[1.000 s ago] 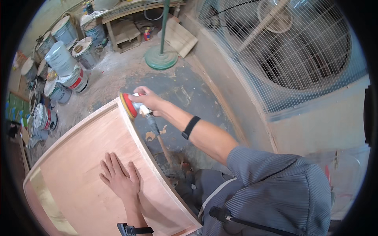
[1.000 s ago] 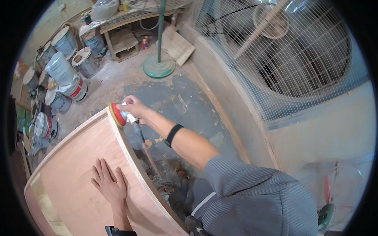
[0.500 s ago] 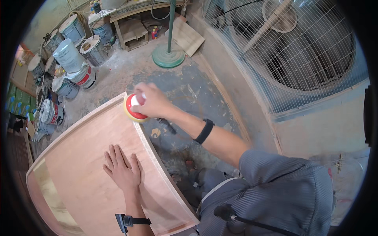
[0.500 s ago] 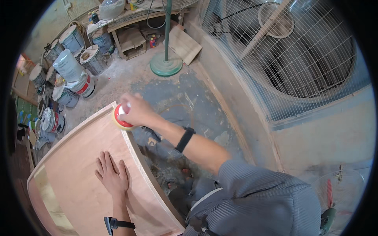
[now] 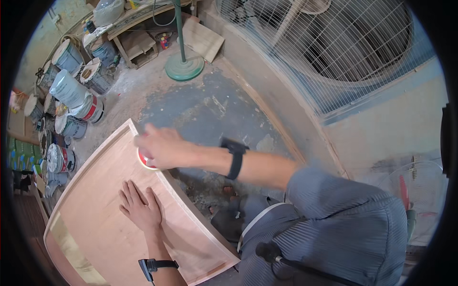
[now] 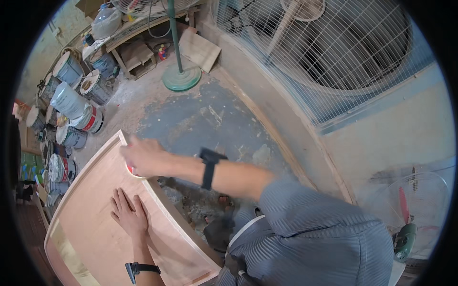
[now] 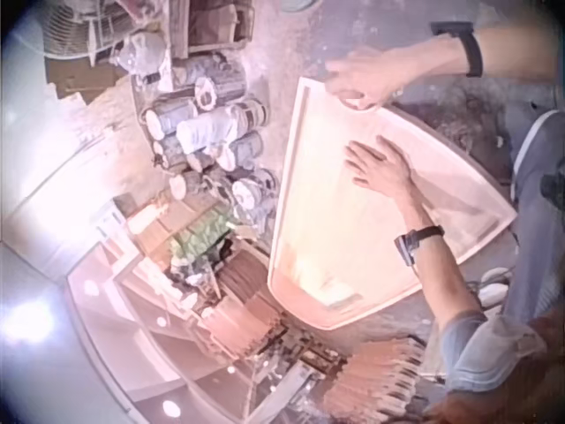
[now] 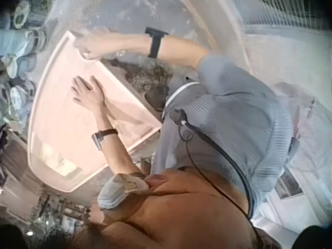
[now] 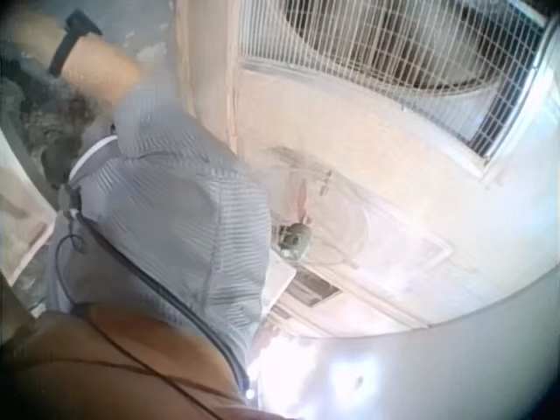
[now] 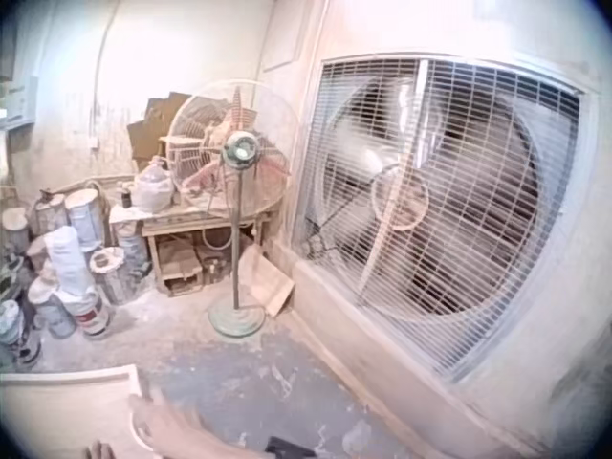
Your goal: Sanding a large curved wooden furniture component using a pneumatic orbital sander.
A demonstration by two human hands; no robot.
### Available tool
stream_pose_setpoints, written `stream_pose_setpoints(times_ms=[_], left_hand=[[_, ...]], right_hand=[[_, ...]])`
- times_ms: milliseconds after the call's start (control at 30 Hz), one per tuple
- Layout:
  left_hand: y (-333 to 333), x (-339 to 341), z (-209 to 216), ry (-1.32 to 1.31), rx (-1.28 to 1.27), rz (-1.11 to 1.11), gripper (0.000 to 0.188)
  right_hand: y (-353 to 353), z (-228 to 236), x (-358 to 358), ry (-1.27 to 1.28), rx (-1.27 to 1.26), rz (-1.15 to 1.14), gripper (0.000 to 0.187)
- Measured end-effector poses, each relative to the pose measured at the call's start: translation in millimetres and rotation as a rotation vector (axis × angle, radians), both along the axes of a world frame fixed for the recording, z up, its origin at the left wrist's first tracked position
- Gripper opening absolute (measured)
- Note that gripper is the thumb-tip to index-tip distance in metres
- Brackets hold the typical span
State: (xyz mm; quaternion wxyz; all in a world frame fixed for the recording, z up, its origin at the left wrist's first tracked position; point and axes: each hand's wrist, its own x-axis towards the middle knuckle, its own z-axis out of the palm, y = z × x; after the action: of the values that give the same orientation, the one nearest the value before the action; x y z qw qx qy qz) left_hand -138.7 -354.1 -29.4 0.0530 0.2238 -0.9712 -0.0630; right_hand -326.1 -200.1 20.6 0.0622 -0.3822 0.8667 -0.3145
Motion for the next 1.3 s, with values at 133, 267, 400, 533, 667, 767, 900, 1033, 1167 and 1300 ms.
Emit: stream_pose_setpoints(times_ms=[133, 267, 400, 533, 667, 767, 900, 1033, 1167, 1300], left_hand=[[9, -9, 3, 0.026, -0.005, -0.015, 0.066], [4, -7, 1, -0.069, -0.056, 0.001, 0.065], [-1, -5, -3, -0.036, -0.027, -0.018, 0.066], [0, -2, -1, -0.064, -0.01, -0.012, 0.067], [5, -5, 2, -0.038, -0.02, -0.007, 0.067], [6, -7, -4, -0.078, -0.018, -0.019, 0.067], [10, 1, 5, -0.033, 0.01, -0.015, 0.065], [3, -1, 3, -0.038, 0.029, -0.044, 0.062], [-3, 2, 0, -0.034, 0.0, -0.019, 0.061], [7, 0, 1, -0.023, -0.018, -0.043, 0.061]], right_hand=[[26, -70, 17, -0.705, -0.62, -0.407, 0.053], [30, -79, 16, -0.708, -0.61, -0.369, 0.052], [26, 15, 31, -0.154, -0.093, -0.054, 0.051], [35, 13, 41, -0.032, 0.017, 0.081, 0.05], [56, -69, 63, -0.358, -0.529, -0.274, 0.053], [60, -95, 70, -1.113, -0.684, -0.457, 0.057], [68, -32, 93, -0.436, -0.513, -0.279, 0.051], [61, 18, 94, 0.054, 0.125, 0.099, 0.039], [75, -8, 122, -0.183, -0.11, -0.124, 0.039], [86, -61, 143, -0.815, -0.637, -0.434, 0.047]])
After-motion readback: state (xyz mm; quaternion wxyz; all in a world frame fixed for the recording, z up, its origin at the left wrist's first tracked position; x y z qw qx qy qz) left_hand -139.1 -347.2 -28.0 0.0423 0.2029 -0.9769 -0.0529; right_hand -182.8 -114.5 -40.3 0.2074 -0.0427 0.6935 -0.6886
